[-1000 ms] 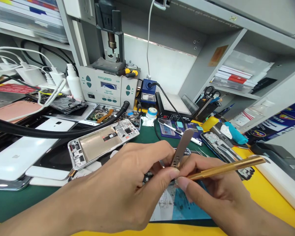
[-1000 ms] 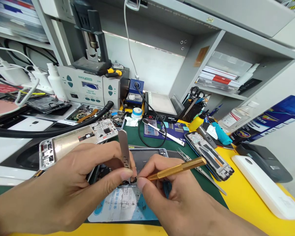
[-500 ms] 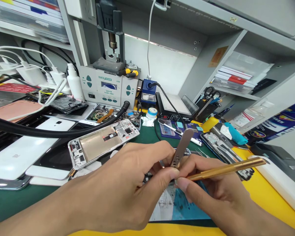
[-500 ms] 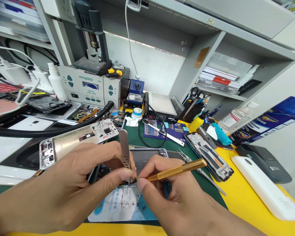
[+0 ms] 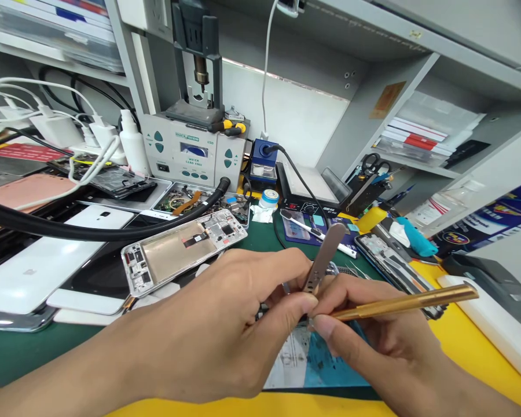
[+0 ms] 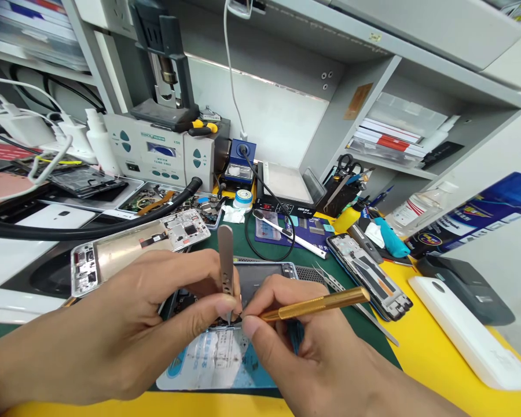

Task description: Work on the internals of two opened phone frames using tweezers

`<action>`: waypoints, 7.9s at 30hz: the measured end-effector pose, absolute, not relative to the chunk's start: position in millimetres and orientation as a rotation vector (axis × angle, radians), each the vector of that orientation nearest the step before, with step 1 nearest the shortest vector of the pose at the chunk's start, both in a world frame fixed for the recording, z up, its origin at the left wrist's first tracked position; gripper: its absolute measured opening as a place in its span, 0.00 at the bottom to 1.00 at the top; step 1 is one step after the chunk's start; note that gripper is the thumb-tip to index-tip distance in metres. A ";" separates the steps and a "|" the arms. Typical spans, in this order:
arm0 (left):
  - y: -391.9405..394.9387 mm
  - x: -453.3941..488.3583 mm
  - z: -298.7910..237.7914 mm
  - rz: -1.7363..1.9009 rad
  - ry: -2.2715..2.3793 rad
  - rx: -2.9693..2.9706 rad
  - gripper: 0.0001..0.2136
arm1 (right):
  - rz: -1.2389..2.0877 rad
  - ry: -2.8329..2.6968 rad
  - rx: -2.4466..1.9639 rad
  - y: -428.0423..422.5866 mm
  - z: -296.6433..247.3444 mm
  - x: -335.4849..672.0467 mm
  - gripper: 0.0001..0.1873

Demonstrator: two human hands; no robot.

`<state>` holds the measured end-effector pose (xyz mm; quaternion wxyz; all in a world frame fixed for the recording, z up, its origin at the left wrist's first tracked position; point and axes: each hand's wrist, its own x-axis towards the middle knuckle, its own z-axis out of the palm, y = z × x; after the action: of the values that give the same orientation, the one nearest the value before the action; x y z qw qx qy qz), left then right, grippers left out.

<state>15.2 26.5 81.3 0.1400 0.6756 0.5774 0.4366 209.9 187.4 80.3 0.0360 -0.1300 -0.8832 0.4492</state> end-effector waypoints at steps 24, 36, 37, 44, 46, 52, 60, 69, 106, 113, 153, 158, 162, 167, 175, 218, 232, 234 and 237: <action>26.8 14.9 82.2 1.274 1.614 2.036 0.06 | 1.473 -2.712 -0.459 186.6 78.8 210.9 0.12; 28.4 14.6 82.8 1.337 1.596 2.093 0.09 | 1.545 -2.632 -0.559 184.8 75.8 211.5 0.17; 28.6 14.7 82.8 1.340 1.593 2.092 0.09 | 1.548 -2.633 -0.560 184.4 76.7 210.6 0.17; 29.2 16.0 82.8 1.327 1.628 2.095 0.11 | 1.530 -2.616 -0.496 184.0 75.5 209.0 0.15; 28.9 16.2 82.6 1.336 1.626 2.103 0.11 | 1.517 -2.627 -0.506 183.9 75.9 208.8 0.15; 26.4 15.5 83.1 1.310 1.645 2.099 0.09 | 1.502 -2.651 -0.511 183.1 79.2 209.0 0.15; 29.6 13.8 83.2 1.292 1.647 2.096 0.09 | 1.447 -2.671 -0.469 183.0 79.1 209.2 0.15; 26.5 15.2 81.8 1.293 1.627 2.103 0.10 | 1.525 -2.634 -0.472 182.2 77.9 208.4 0.15; 27.6 15.7 81.6 1.238 1.745 2.101 0.12 | 1.374 -2.668 -0.415 179.9 77.9 206.0 0.14; 28.1 16.5 82.9 1.284 1.725 2.082 0.12 | 1.338 -2.688 -0.379 184.3 74.4 207.1 0.12; 27.6 14.9 76.0 1.188 1.773 1.963 0.09 | 1.192 -2.730 -0.153 181.5 80.4 195.5 0.09; 22.5 15.4 72.5 1.116 1.770 1.915 0.07 | 1.348 -2.645 -0.243 189.0 70.5 198.5 0.12; 21.9 14.9 72.1 1.094 1.782 1.891 0.05 | 1.462 -2.568 -0.287 193.6 65.1 201.3 0.16; 24.3 14.4 75.8 1.169 1.739 1.915 0.05 | 1.491 -2.570 -0.334 191.4 65.4 202.9 0.17; 24.6 15.3 78.9 1.134 1.768 1.924 0.07 | 1.512 -2.585 -0.338 189.2 64.5 203.3 0.15; 27.4 16.5 82.2 1.190 1.802 1.944 0.12 | 1.585 -2.496 -0.567 180.6 72.9 201.9 0.16; 27.4 15.6 81.4 1.184 1.795 1.957 0.11 | 1.550 -2.418 -0.687 167.8 72.4 200.5 0.16; 27.7 15.2 81.4 1.185 1.787 1.969 0.11 | 1.509 -2.484 -0.659 169.6 74.9 200.0 0.15; 28.3 15.1 81.3 1.196 1.771 1.975 0.11 | 1.434 -2.624 -0.546 174.6 77.9 200.3 0.14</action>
<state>15.1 28.3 81.3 0.1156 0.6742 0.6045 0.4084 200.3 174.6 77.9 0.0511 -0.1795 -0.8621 0.4712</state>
